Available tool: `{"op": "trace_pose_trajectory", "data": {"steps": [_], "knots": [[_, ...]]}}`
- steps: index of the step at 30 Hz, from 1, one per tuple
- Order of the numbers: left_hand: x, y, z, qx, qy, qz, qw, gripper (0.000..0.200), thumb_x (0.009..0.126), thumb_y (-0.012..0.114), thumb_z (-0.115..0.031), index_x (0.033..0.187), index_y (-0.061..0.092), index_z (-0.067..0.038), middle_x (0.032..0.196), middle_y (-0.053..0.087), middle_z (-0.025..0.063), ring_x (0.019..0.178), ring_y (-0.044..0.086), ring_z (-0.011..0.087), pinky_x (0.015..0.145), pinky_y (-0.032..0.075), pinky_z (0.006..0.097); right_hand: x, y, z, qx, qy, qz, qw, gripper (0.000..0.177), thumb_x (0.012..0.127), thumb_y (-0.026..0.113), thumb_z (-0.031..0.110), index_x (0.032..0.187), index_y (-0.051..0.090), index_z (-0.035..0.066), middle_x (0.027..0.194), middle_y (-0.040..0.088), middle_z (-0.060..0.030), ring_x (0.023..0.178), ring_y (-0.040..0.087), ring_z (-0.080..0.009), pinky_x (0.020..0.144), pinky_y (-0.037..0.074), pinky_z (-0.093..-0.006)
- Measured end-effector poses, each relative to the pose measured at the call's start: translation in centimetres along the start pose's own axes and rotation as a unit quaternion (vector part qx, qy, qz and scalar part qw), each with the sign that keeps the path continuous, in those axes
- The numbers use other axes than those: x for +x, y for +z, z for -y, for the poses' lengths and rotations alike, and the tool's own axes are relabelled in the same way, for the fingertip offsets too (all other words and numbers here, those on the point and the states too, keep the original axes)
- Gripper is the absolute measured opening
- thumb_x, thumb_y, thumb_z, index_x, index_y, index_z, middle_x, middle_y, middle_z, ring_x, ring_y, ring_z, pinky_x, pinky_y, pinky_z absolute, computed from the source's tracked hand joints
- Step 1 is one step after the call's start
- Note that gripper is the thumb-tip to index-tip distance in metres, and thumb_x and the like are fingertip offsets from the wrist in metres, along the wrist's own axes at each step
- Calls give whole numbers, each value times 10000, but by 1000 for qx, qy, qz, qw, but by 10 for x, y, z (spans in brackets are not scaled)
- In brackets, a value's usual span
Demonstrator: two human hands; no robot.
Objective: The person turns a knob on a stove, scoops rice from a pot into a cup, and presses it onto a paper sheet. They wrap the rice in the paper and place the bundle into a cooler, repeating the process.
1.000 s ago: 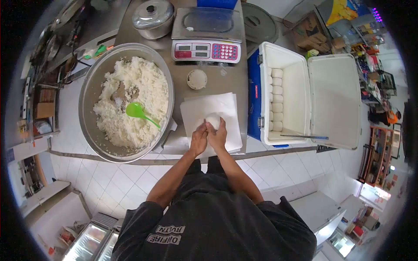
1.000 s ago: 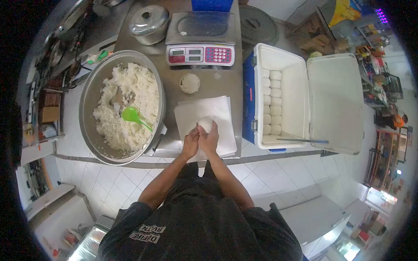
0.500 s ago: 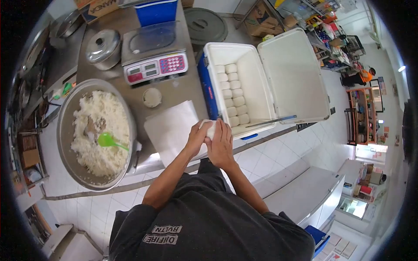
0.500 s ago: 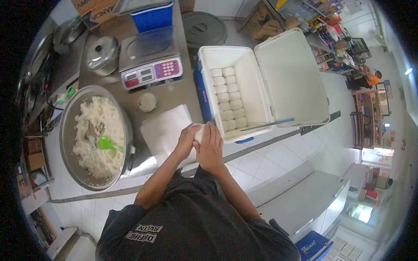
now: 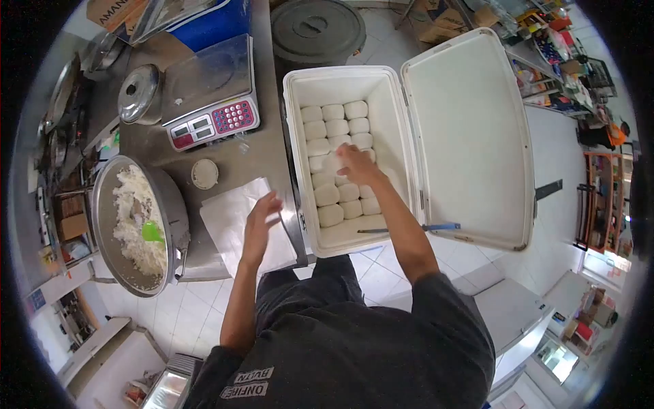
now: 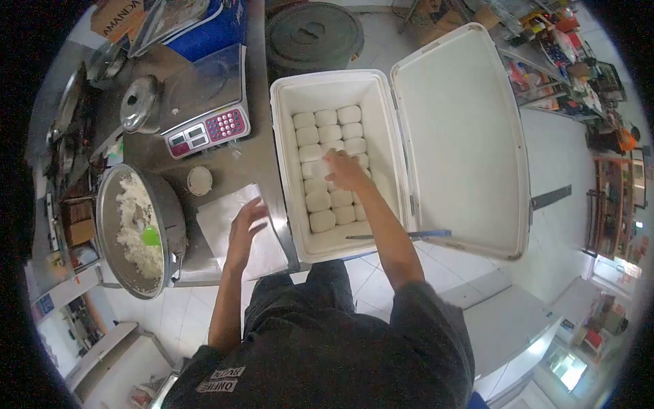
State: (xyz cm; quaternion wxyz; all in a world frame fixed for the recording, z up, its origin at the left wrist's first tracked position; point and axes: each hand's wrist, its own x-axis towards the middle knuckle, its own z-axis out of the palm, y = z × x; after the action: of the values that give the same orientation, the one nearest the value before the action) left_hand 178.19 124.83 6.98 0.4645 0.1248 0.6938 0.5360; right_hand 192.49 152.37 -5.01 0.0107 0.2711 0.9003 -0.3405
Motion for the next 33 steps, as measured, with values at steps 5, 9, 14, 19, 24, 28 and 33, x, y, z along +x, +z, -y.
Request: {"op": "trace_pose_trajectory", "data": {"steps": [5, 9, 14, 19, 24, 28, 33], "knots": [[-55, -51, 45, -54, -116, -107, 986, 600, 1033, 336, -496, 1376, 499, -32, 1198, 610, 151, 1141, 567, 239, 971, 462, 397, 82, 64, -42, 71, -118, 308, 941, 431, 805, 747, 141, 1161, 526, 40, 1069, 614, -150, 996, 583, -310, 848, 458, -404], [-96, -74, 76, -150, -166, -158, 962, 619, 1020, 342, -518, 1361, 505, -28, 1209, 595, 144, 1134, 563, 249, 988, 435, 418, 86, 82, -58, 83, -179, 334, 922, 513, 834, 712, 144, 1307, 535, 52, 1027, 624, -121, 904, 572, -294, 856, 462, -394], [-103, -79, 90, -173, -195, -180, 949, 596, 1020, 359, -482, 1370, 488, -17, 1210, 588, 150, 1127, 563, 264, 987, 434, 427, 44, 100, -53, 81, -131, 218, 964, 513, 893, 634, 159, 1375, 488, 65, 1134, 563, -161, 1040, 505, -333, 934, 422, -424], [-86, -86, 89, -165, -194, -174, 951, 584, 1019, 387, -464, 1352, 491, 4, 1206, 594, 161, 1120, 572, 259, 972, 450, 423, 1, 124, 6, 44, 2, -12, 999, 469, 958, 519, 214, 1398, 437, 74, 1305, 425, -193, 1180, 389, -379, 985, 350, -531], [-65, -112, 107, -115, -154, -130, 973, 529, 1007, 449, -428, 1315, 526, -5, 1194, 613, 168, 1094, 600, 260, 930, 482, 413, 3, 123, 7, -53, 53, 54, 996, 470, 989, 444, 310, 1392, 441, 67, 1410, 355, -187, 1325, 305, -387, 1077, 184, -615], [-40, -132, 139, 214, -15, -175, 961, 294, 925, 614, -184, 1135, 628, 22, 1102, 641, 194, 1028, 621, 292, 905, 497, 384, 19, 92, 25, 22, 140, -257, 956, 430, 990, 515, 266, 1316, 486, -13, 1241, 523, -185, 1246, 447, -333, 1078, 298, -484], [-34, -160, 161, 384, 166, -132, 899, 375, 867, 657, -190, 1177, 568, 1, 1166, 556, 221, 1137, 499, 395, 981, 443, 462, 27, 67, 226, 210, 63, -439, 871, 364, 888, 701, 234, 1114, 551, -9, 1076, 566, -160, 1013, 557, -287, 910, 416, -399]]}}
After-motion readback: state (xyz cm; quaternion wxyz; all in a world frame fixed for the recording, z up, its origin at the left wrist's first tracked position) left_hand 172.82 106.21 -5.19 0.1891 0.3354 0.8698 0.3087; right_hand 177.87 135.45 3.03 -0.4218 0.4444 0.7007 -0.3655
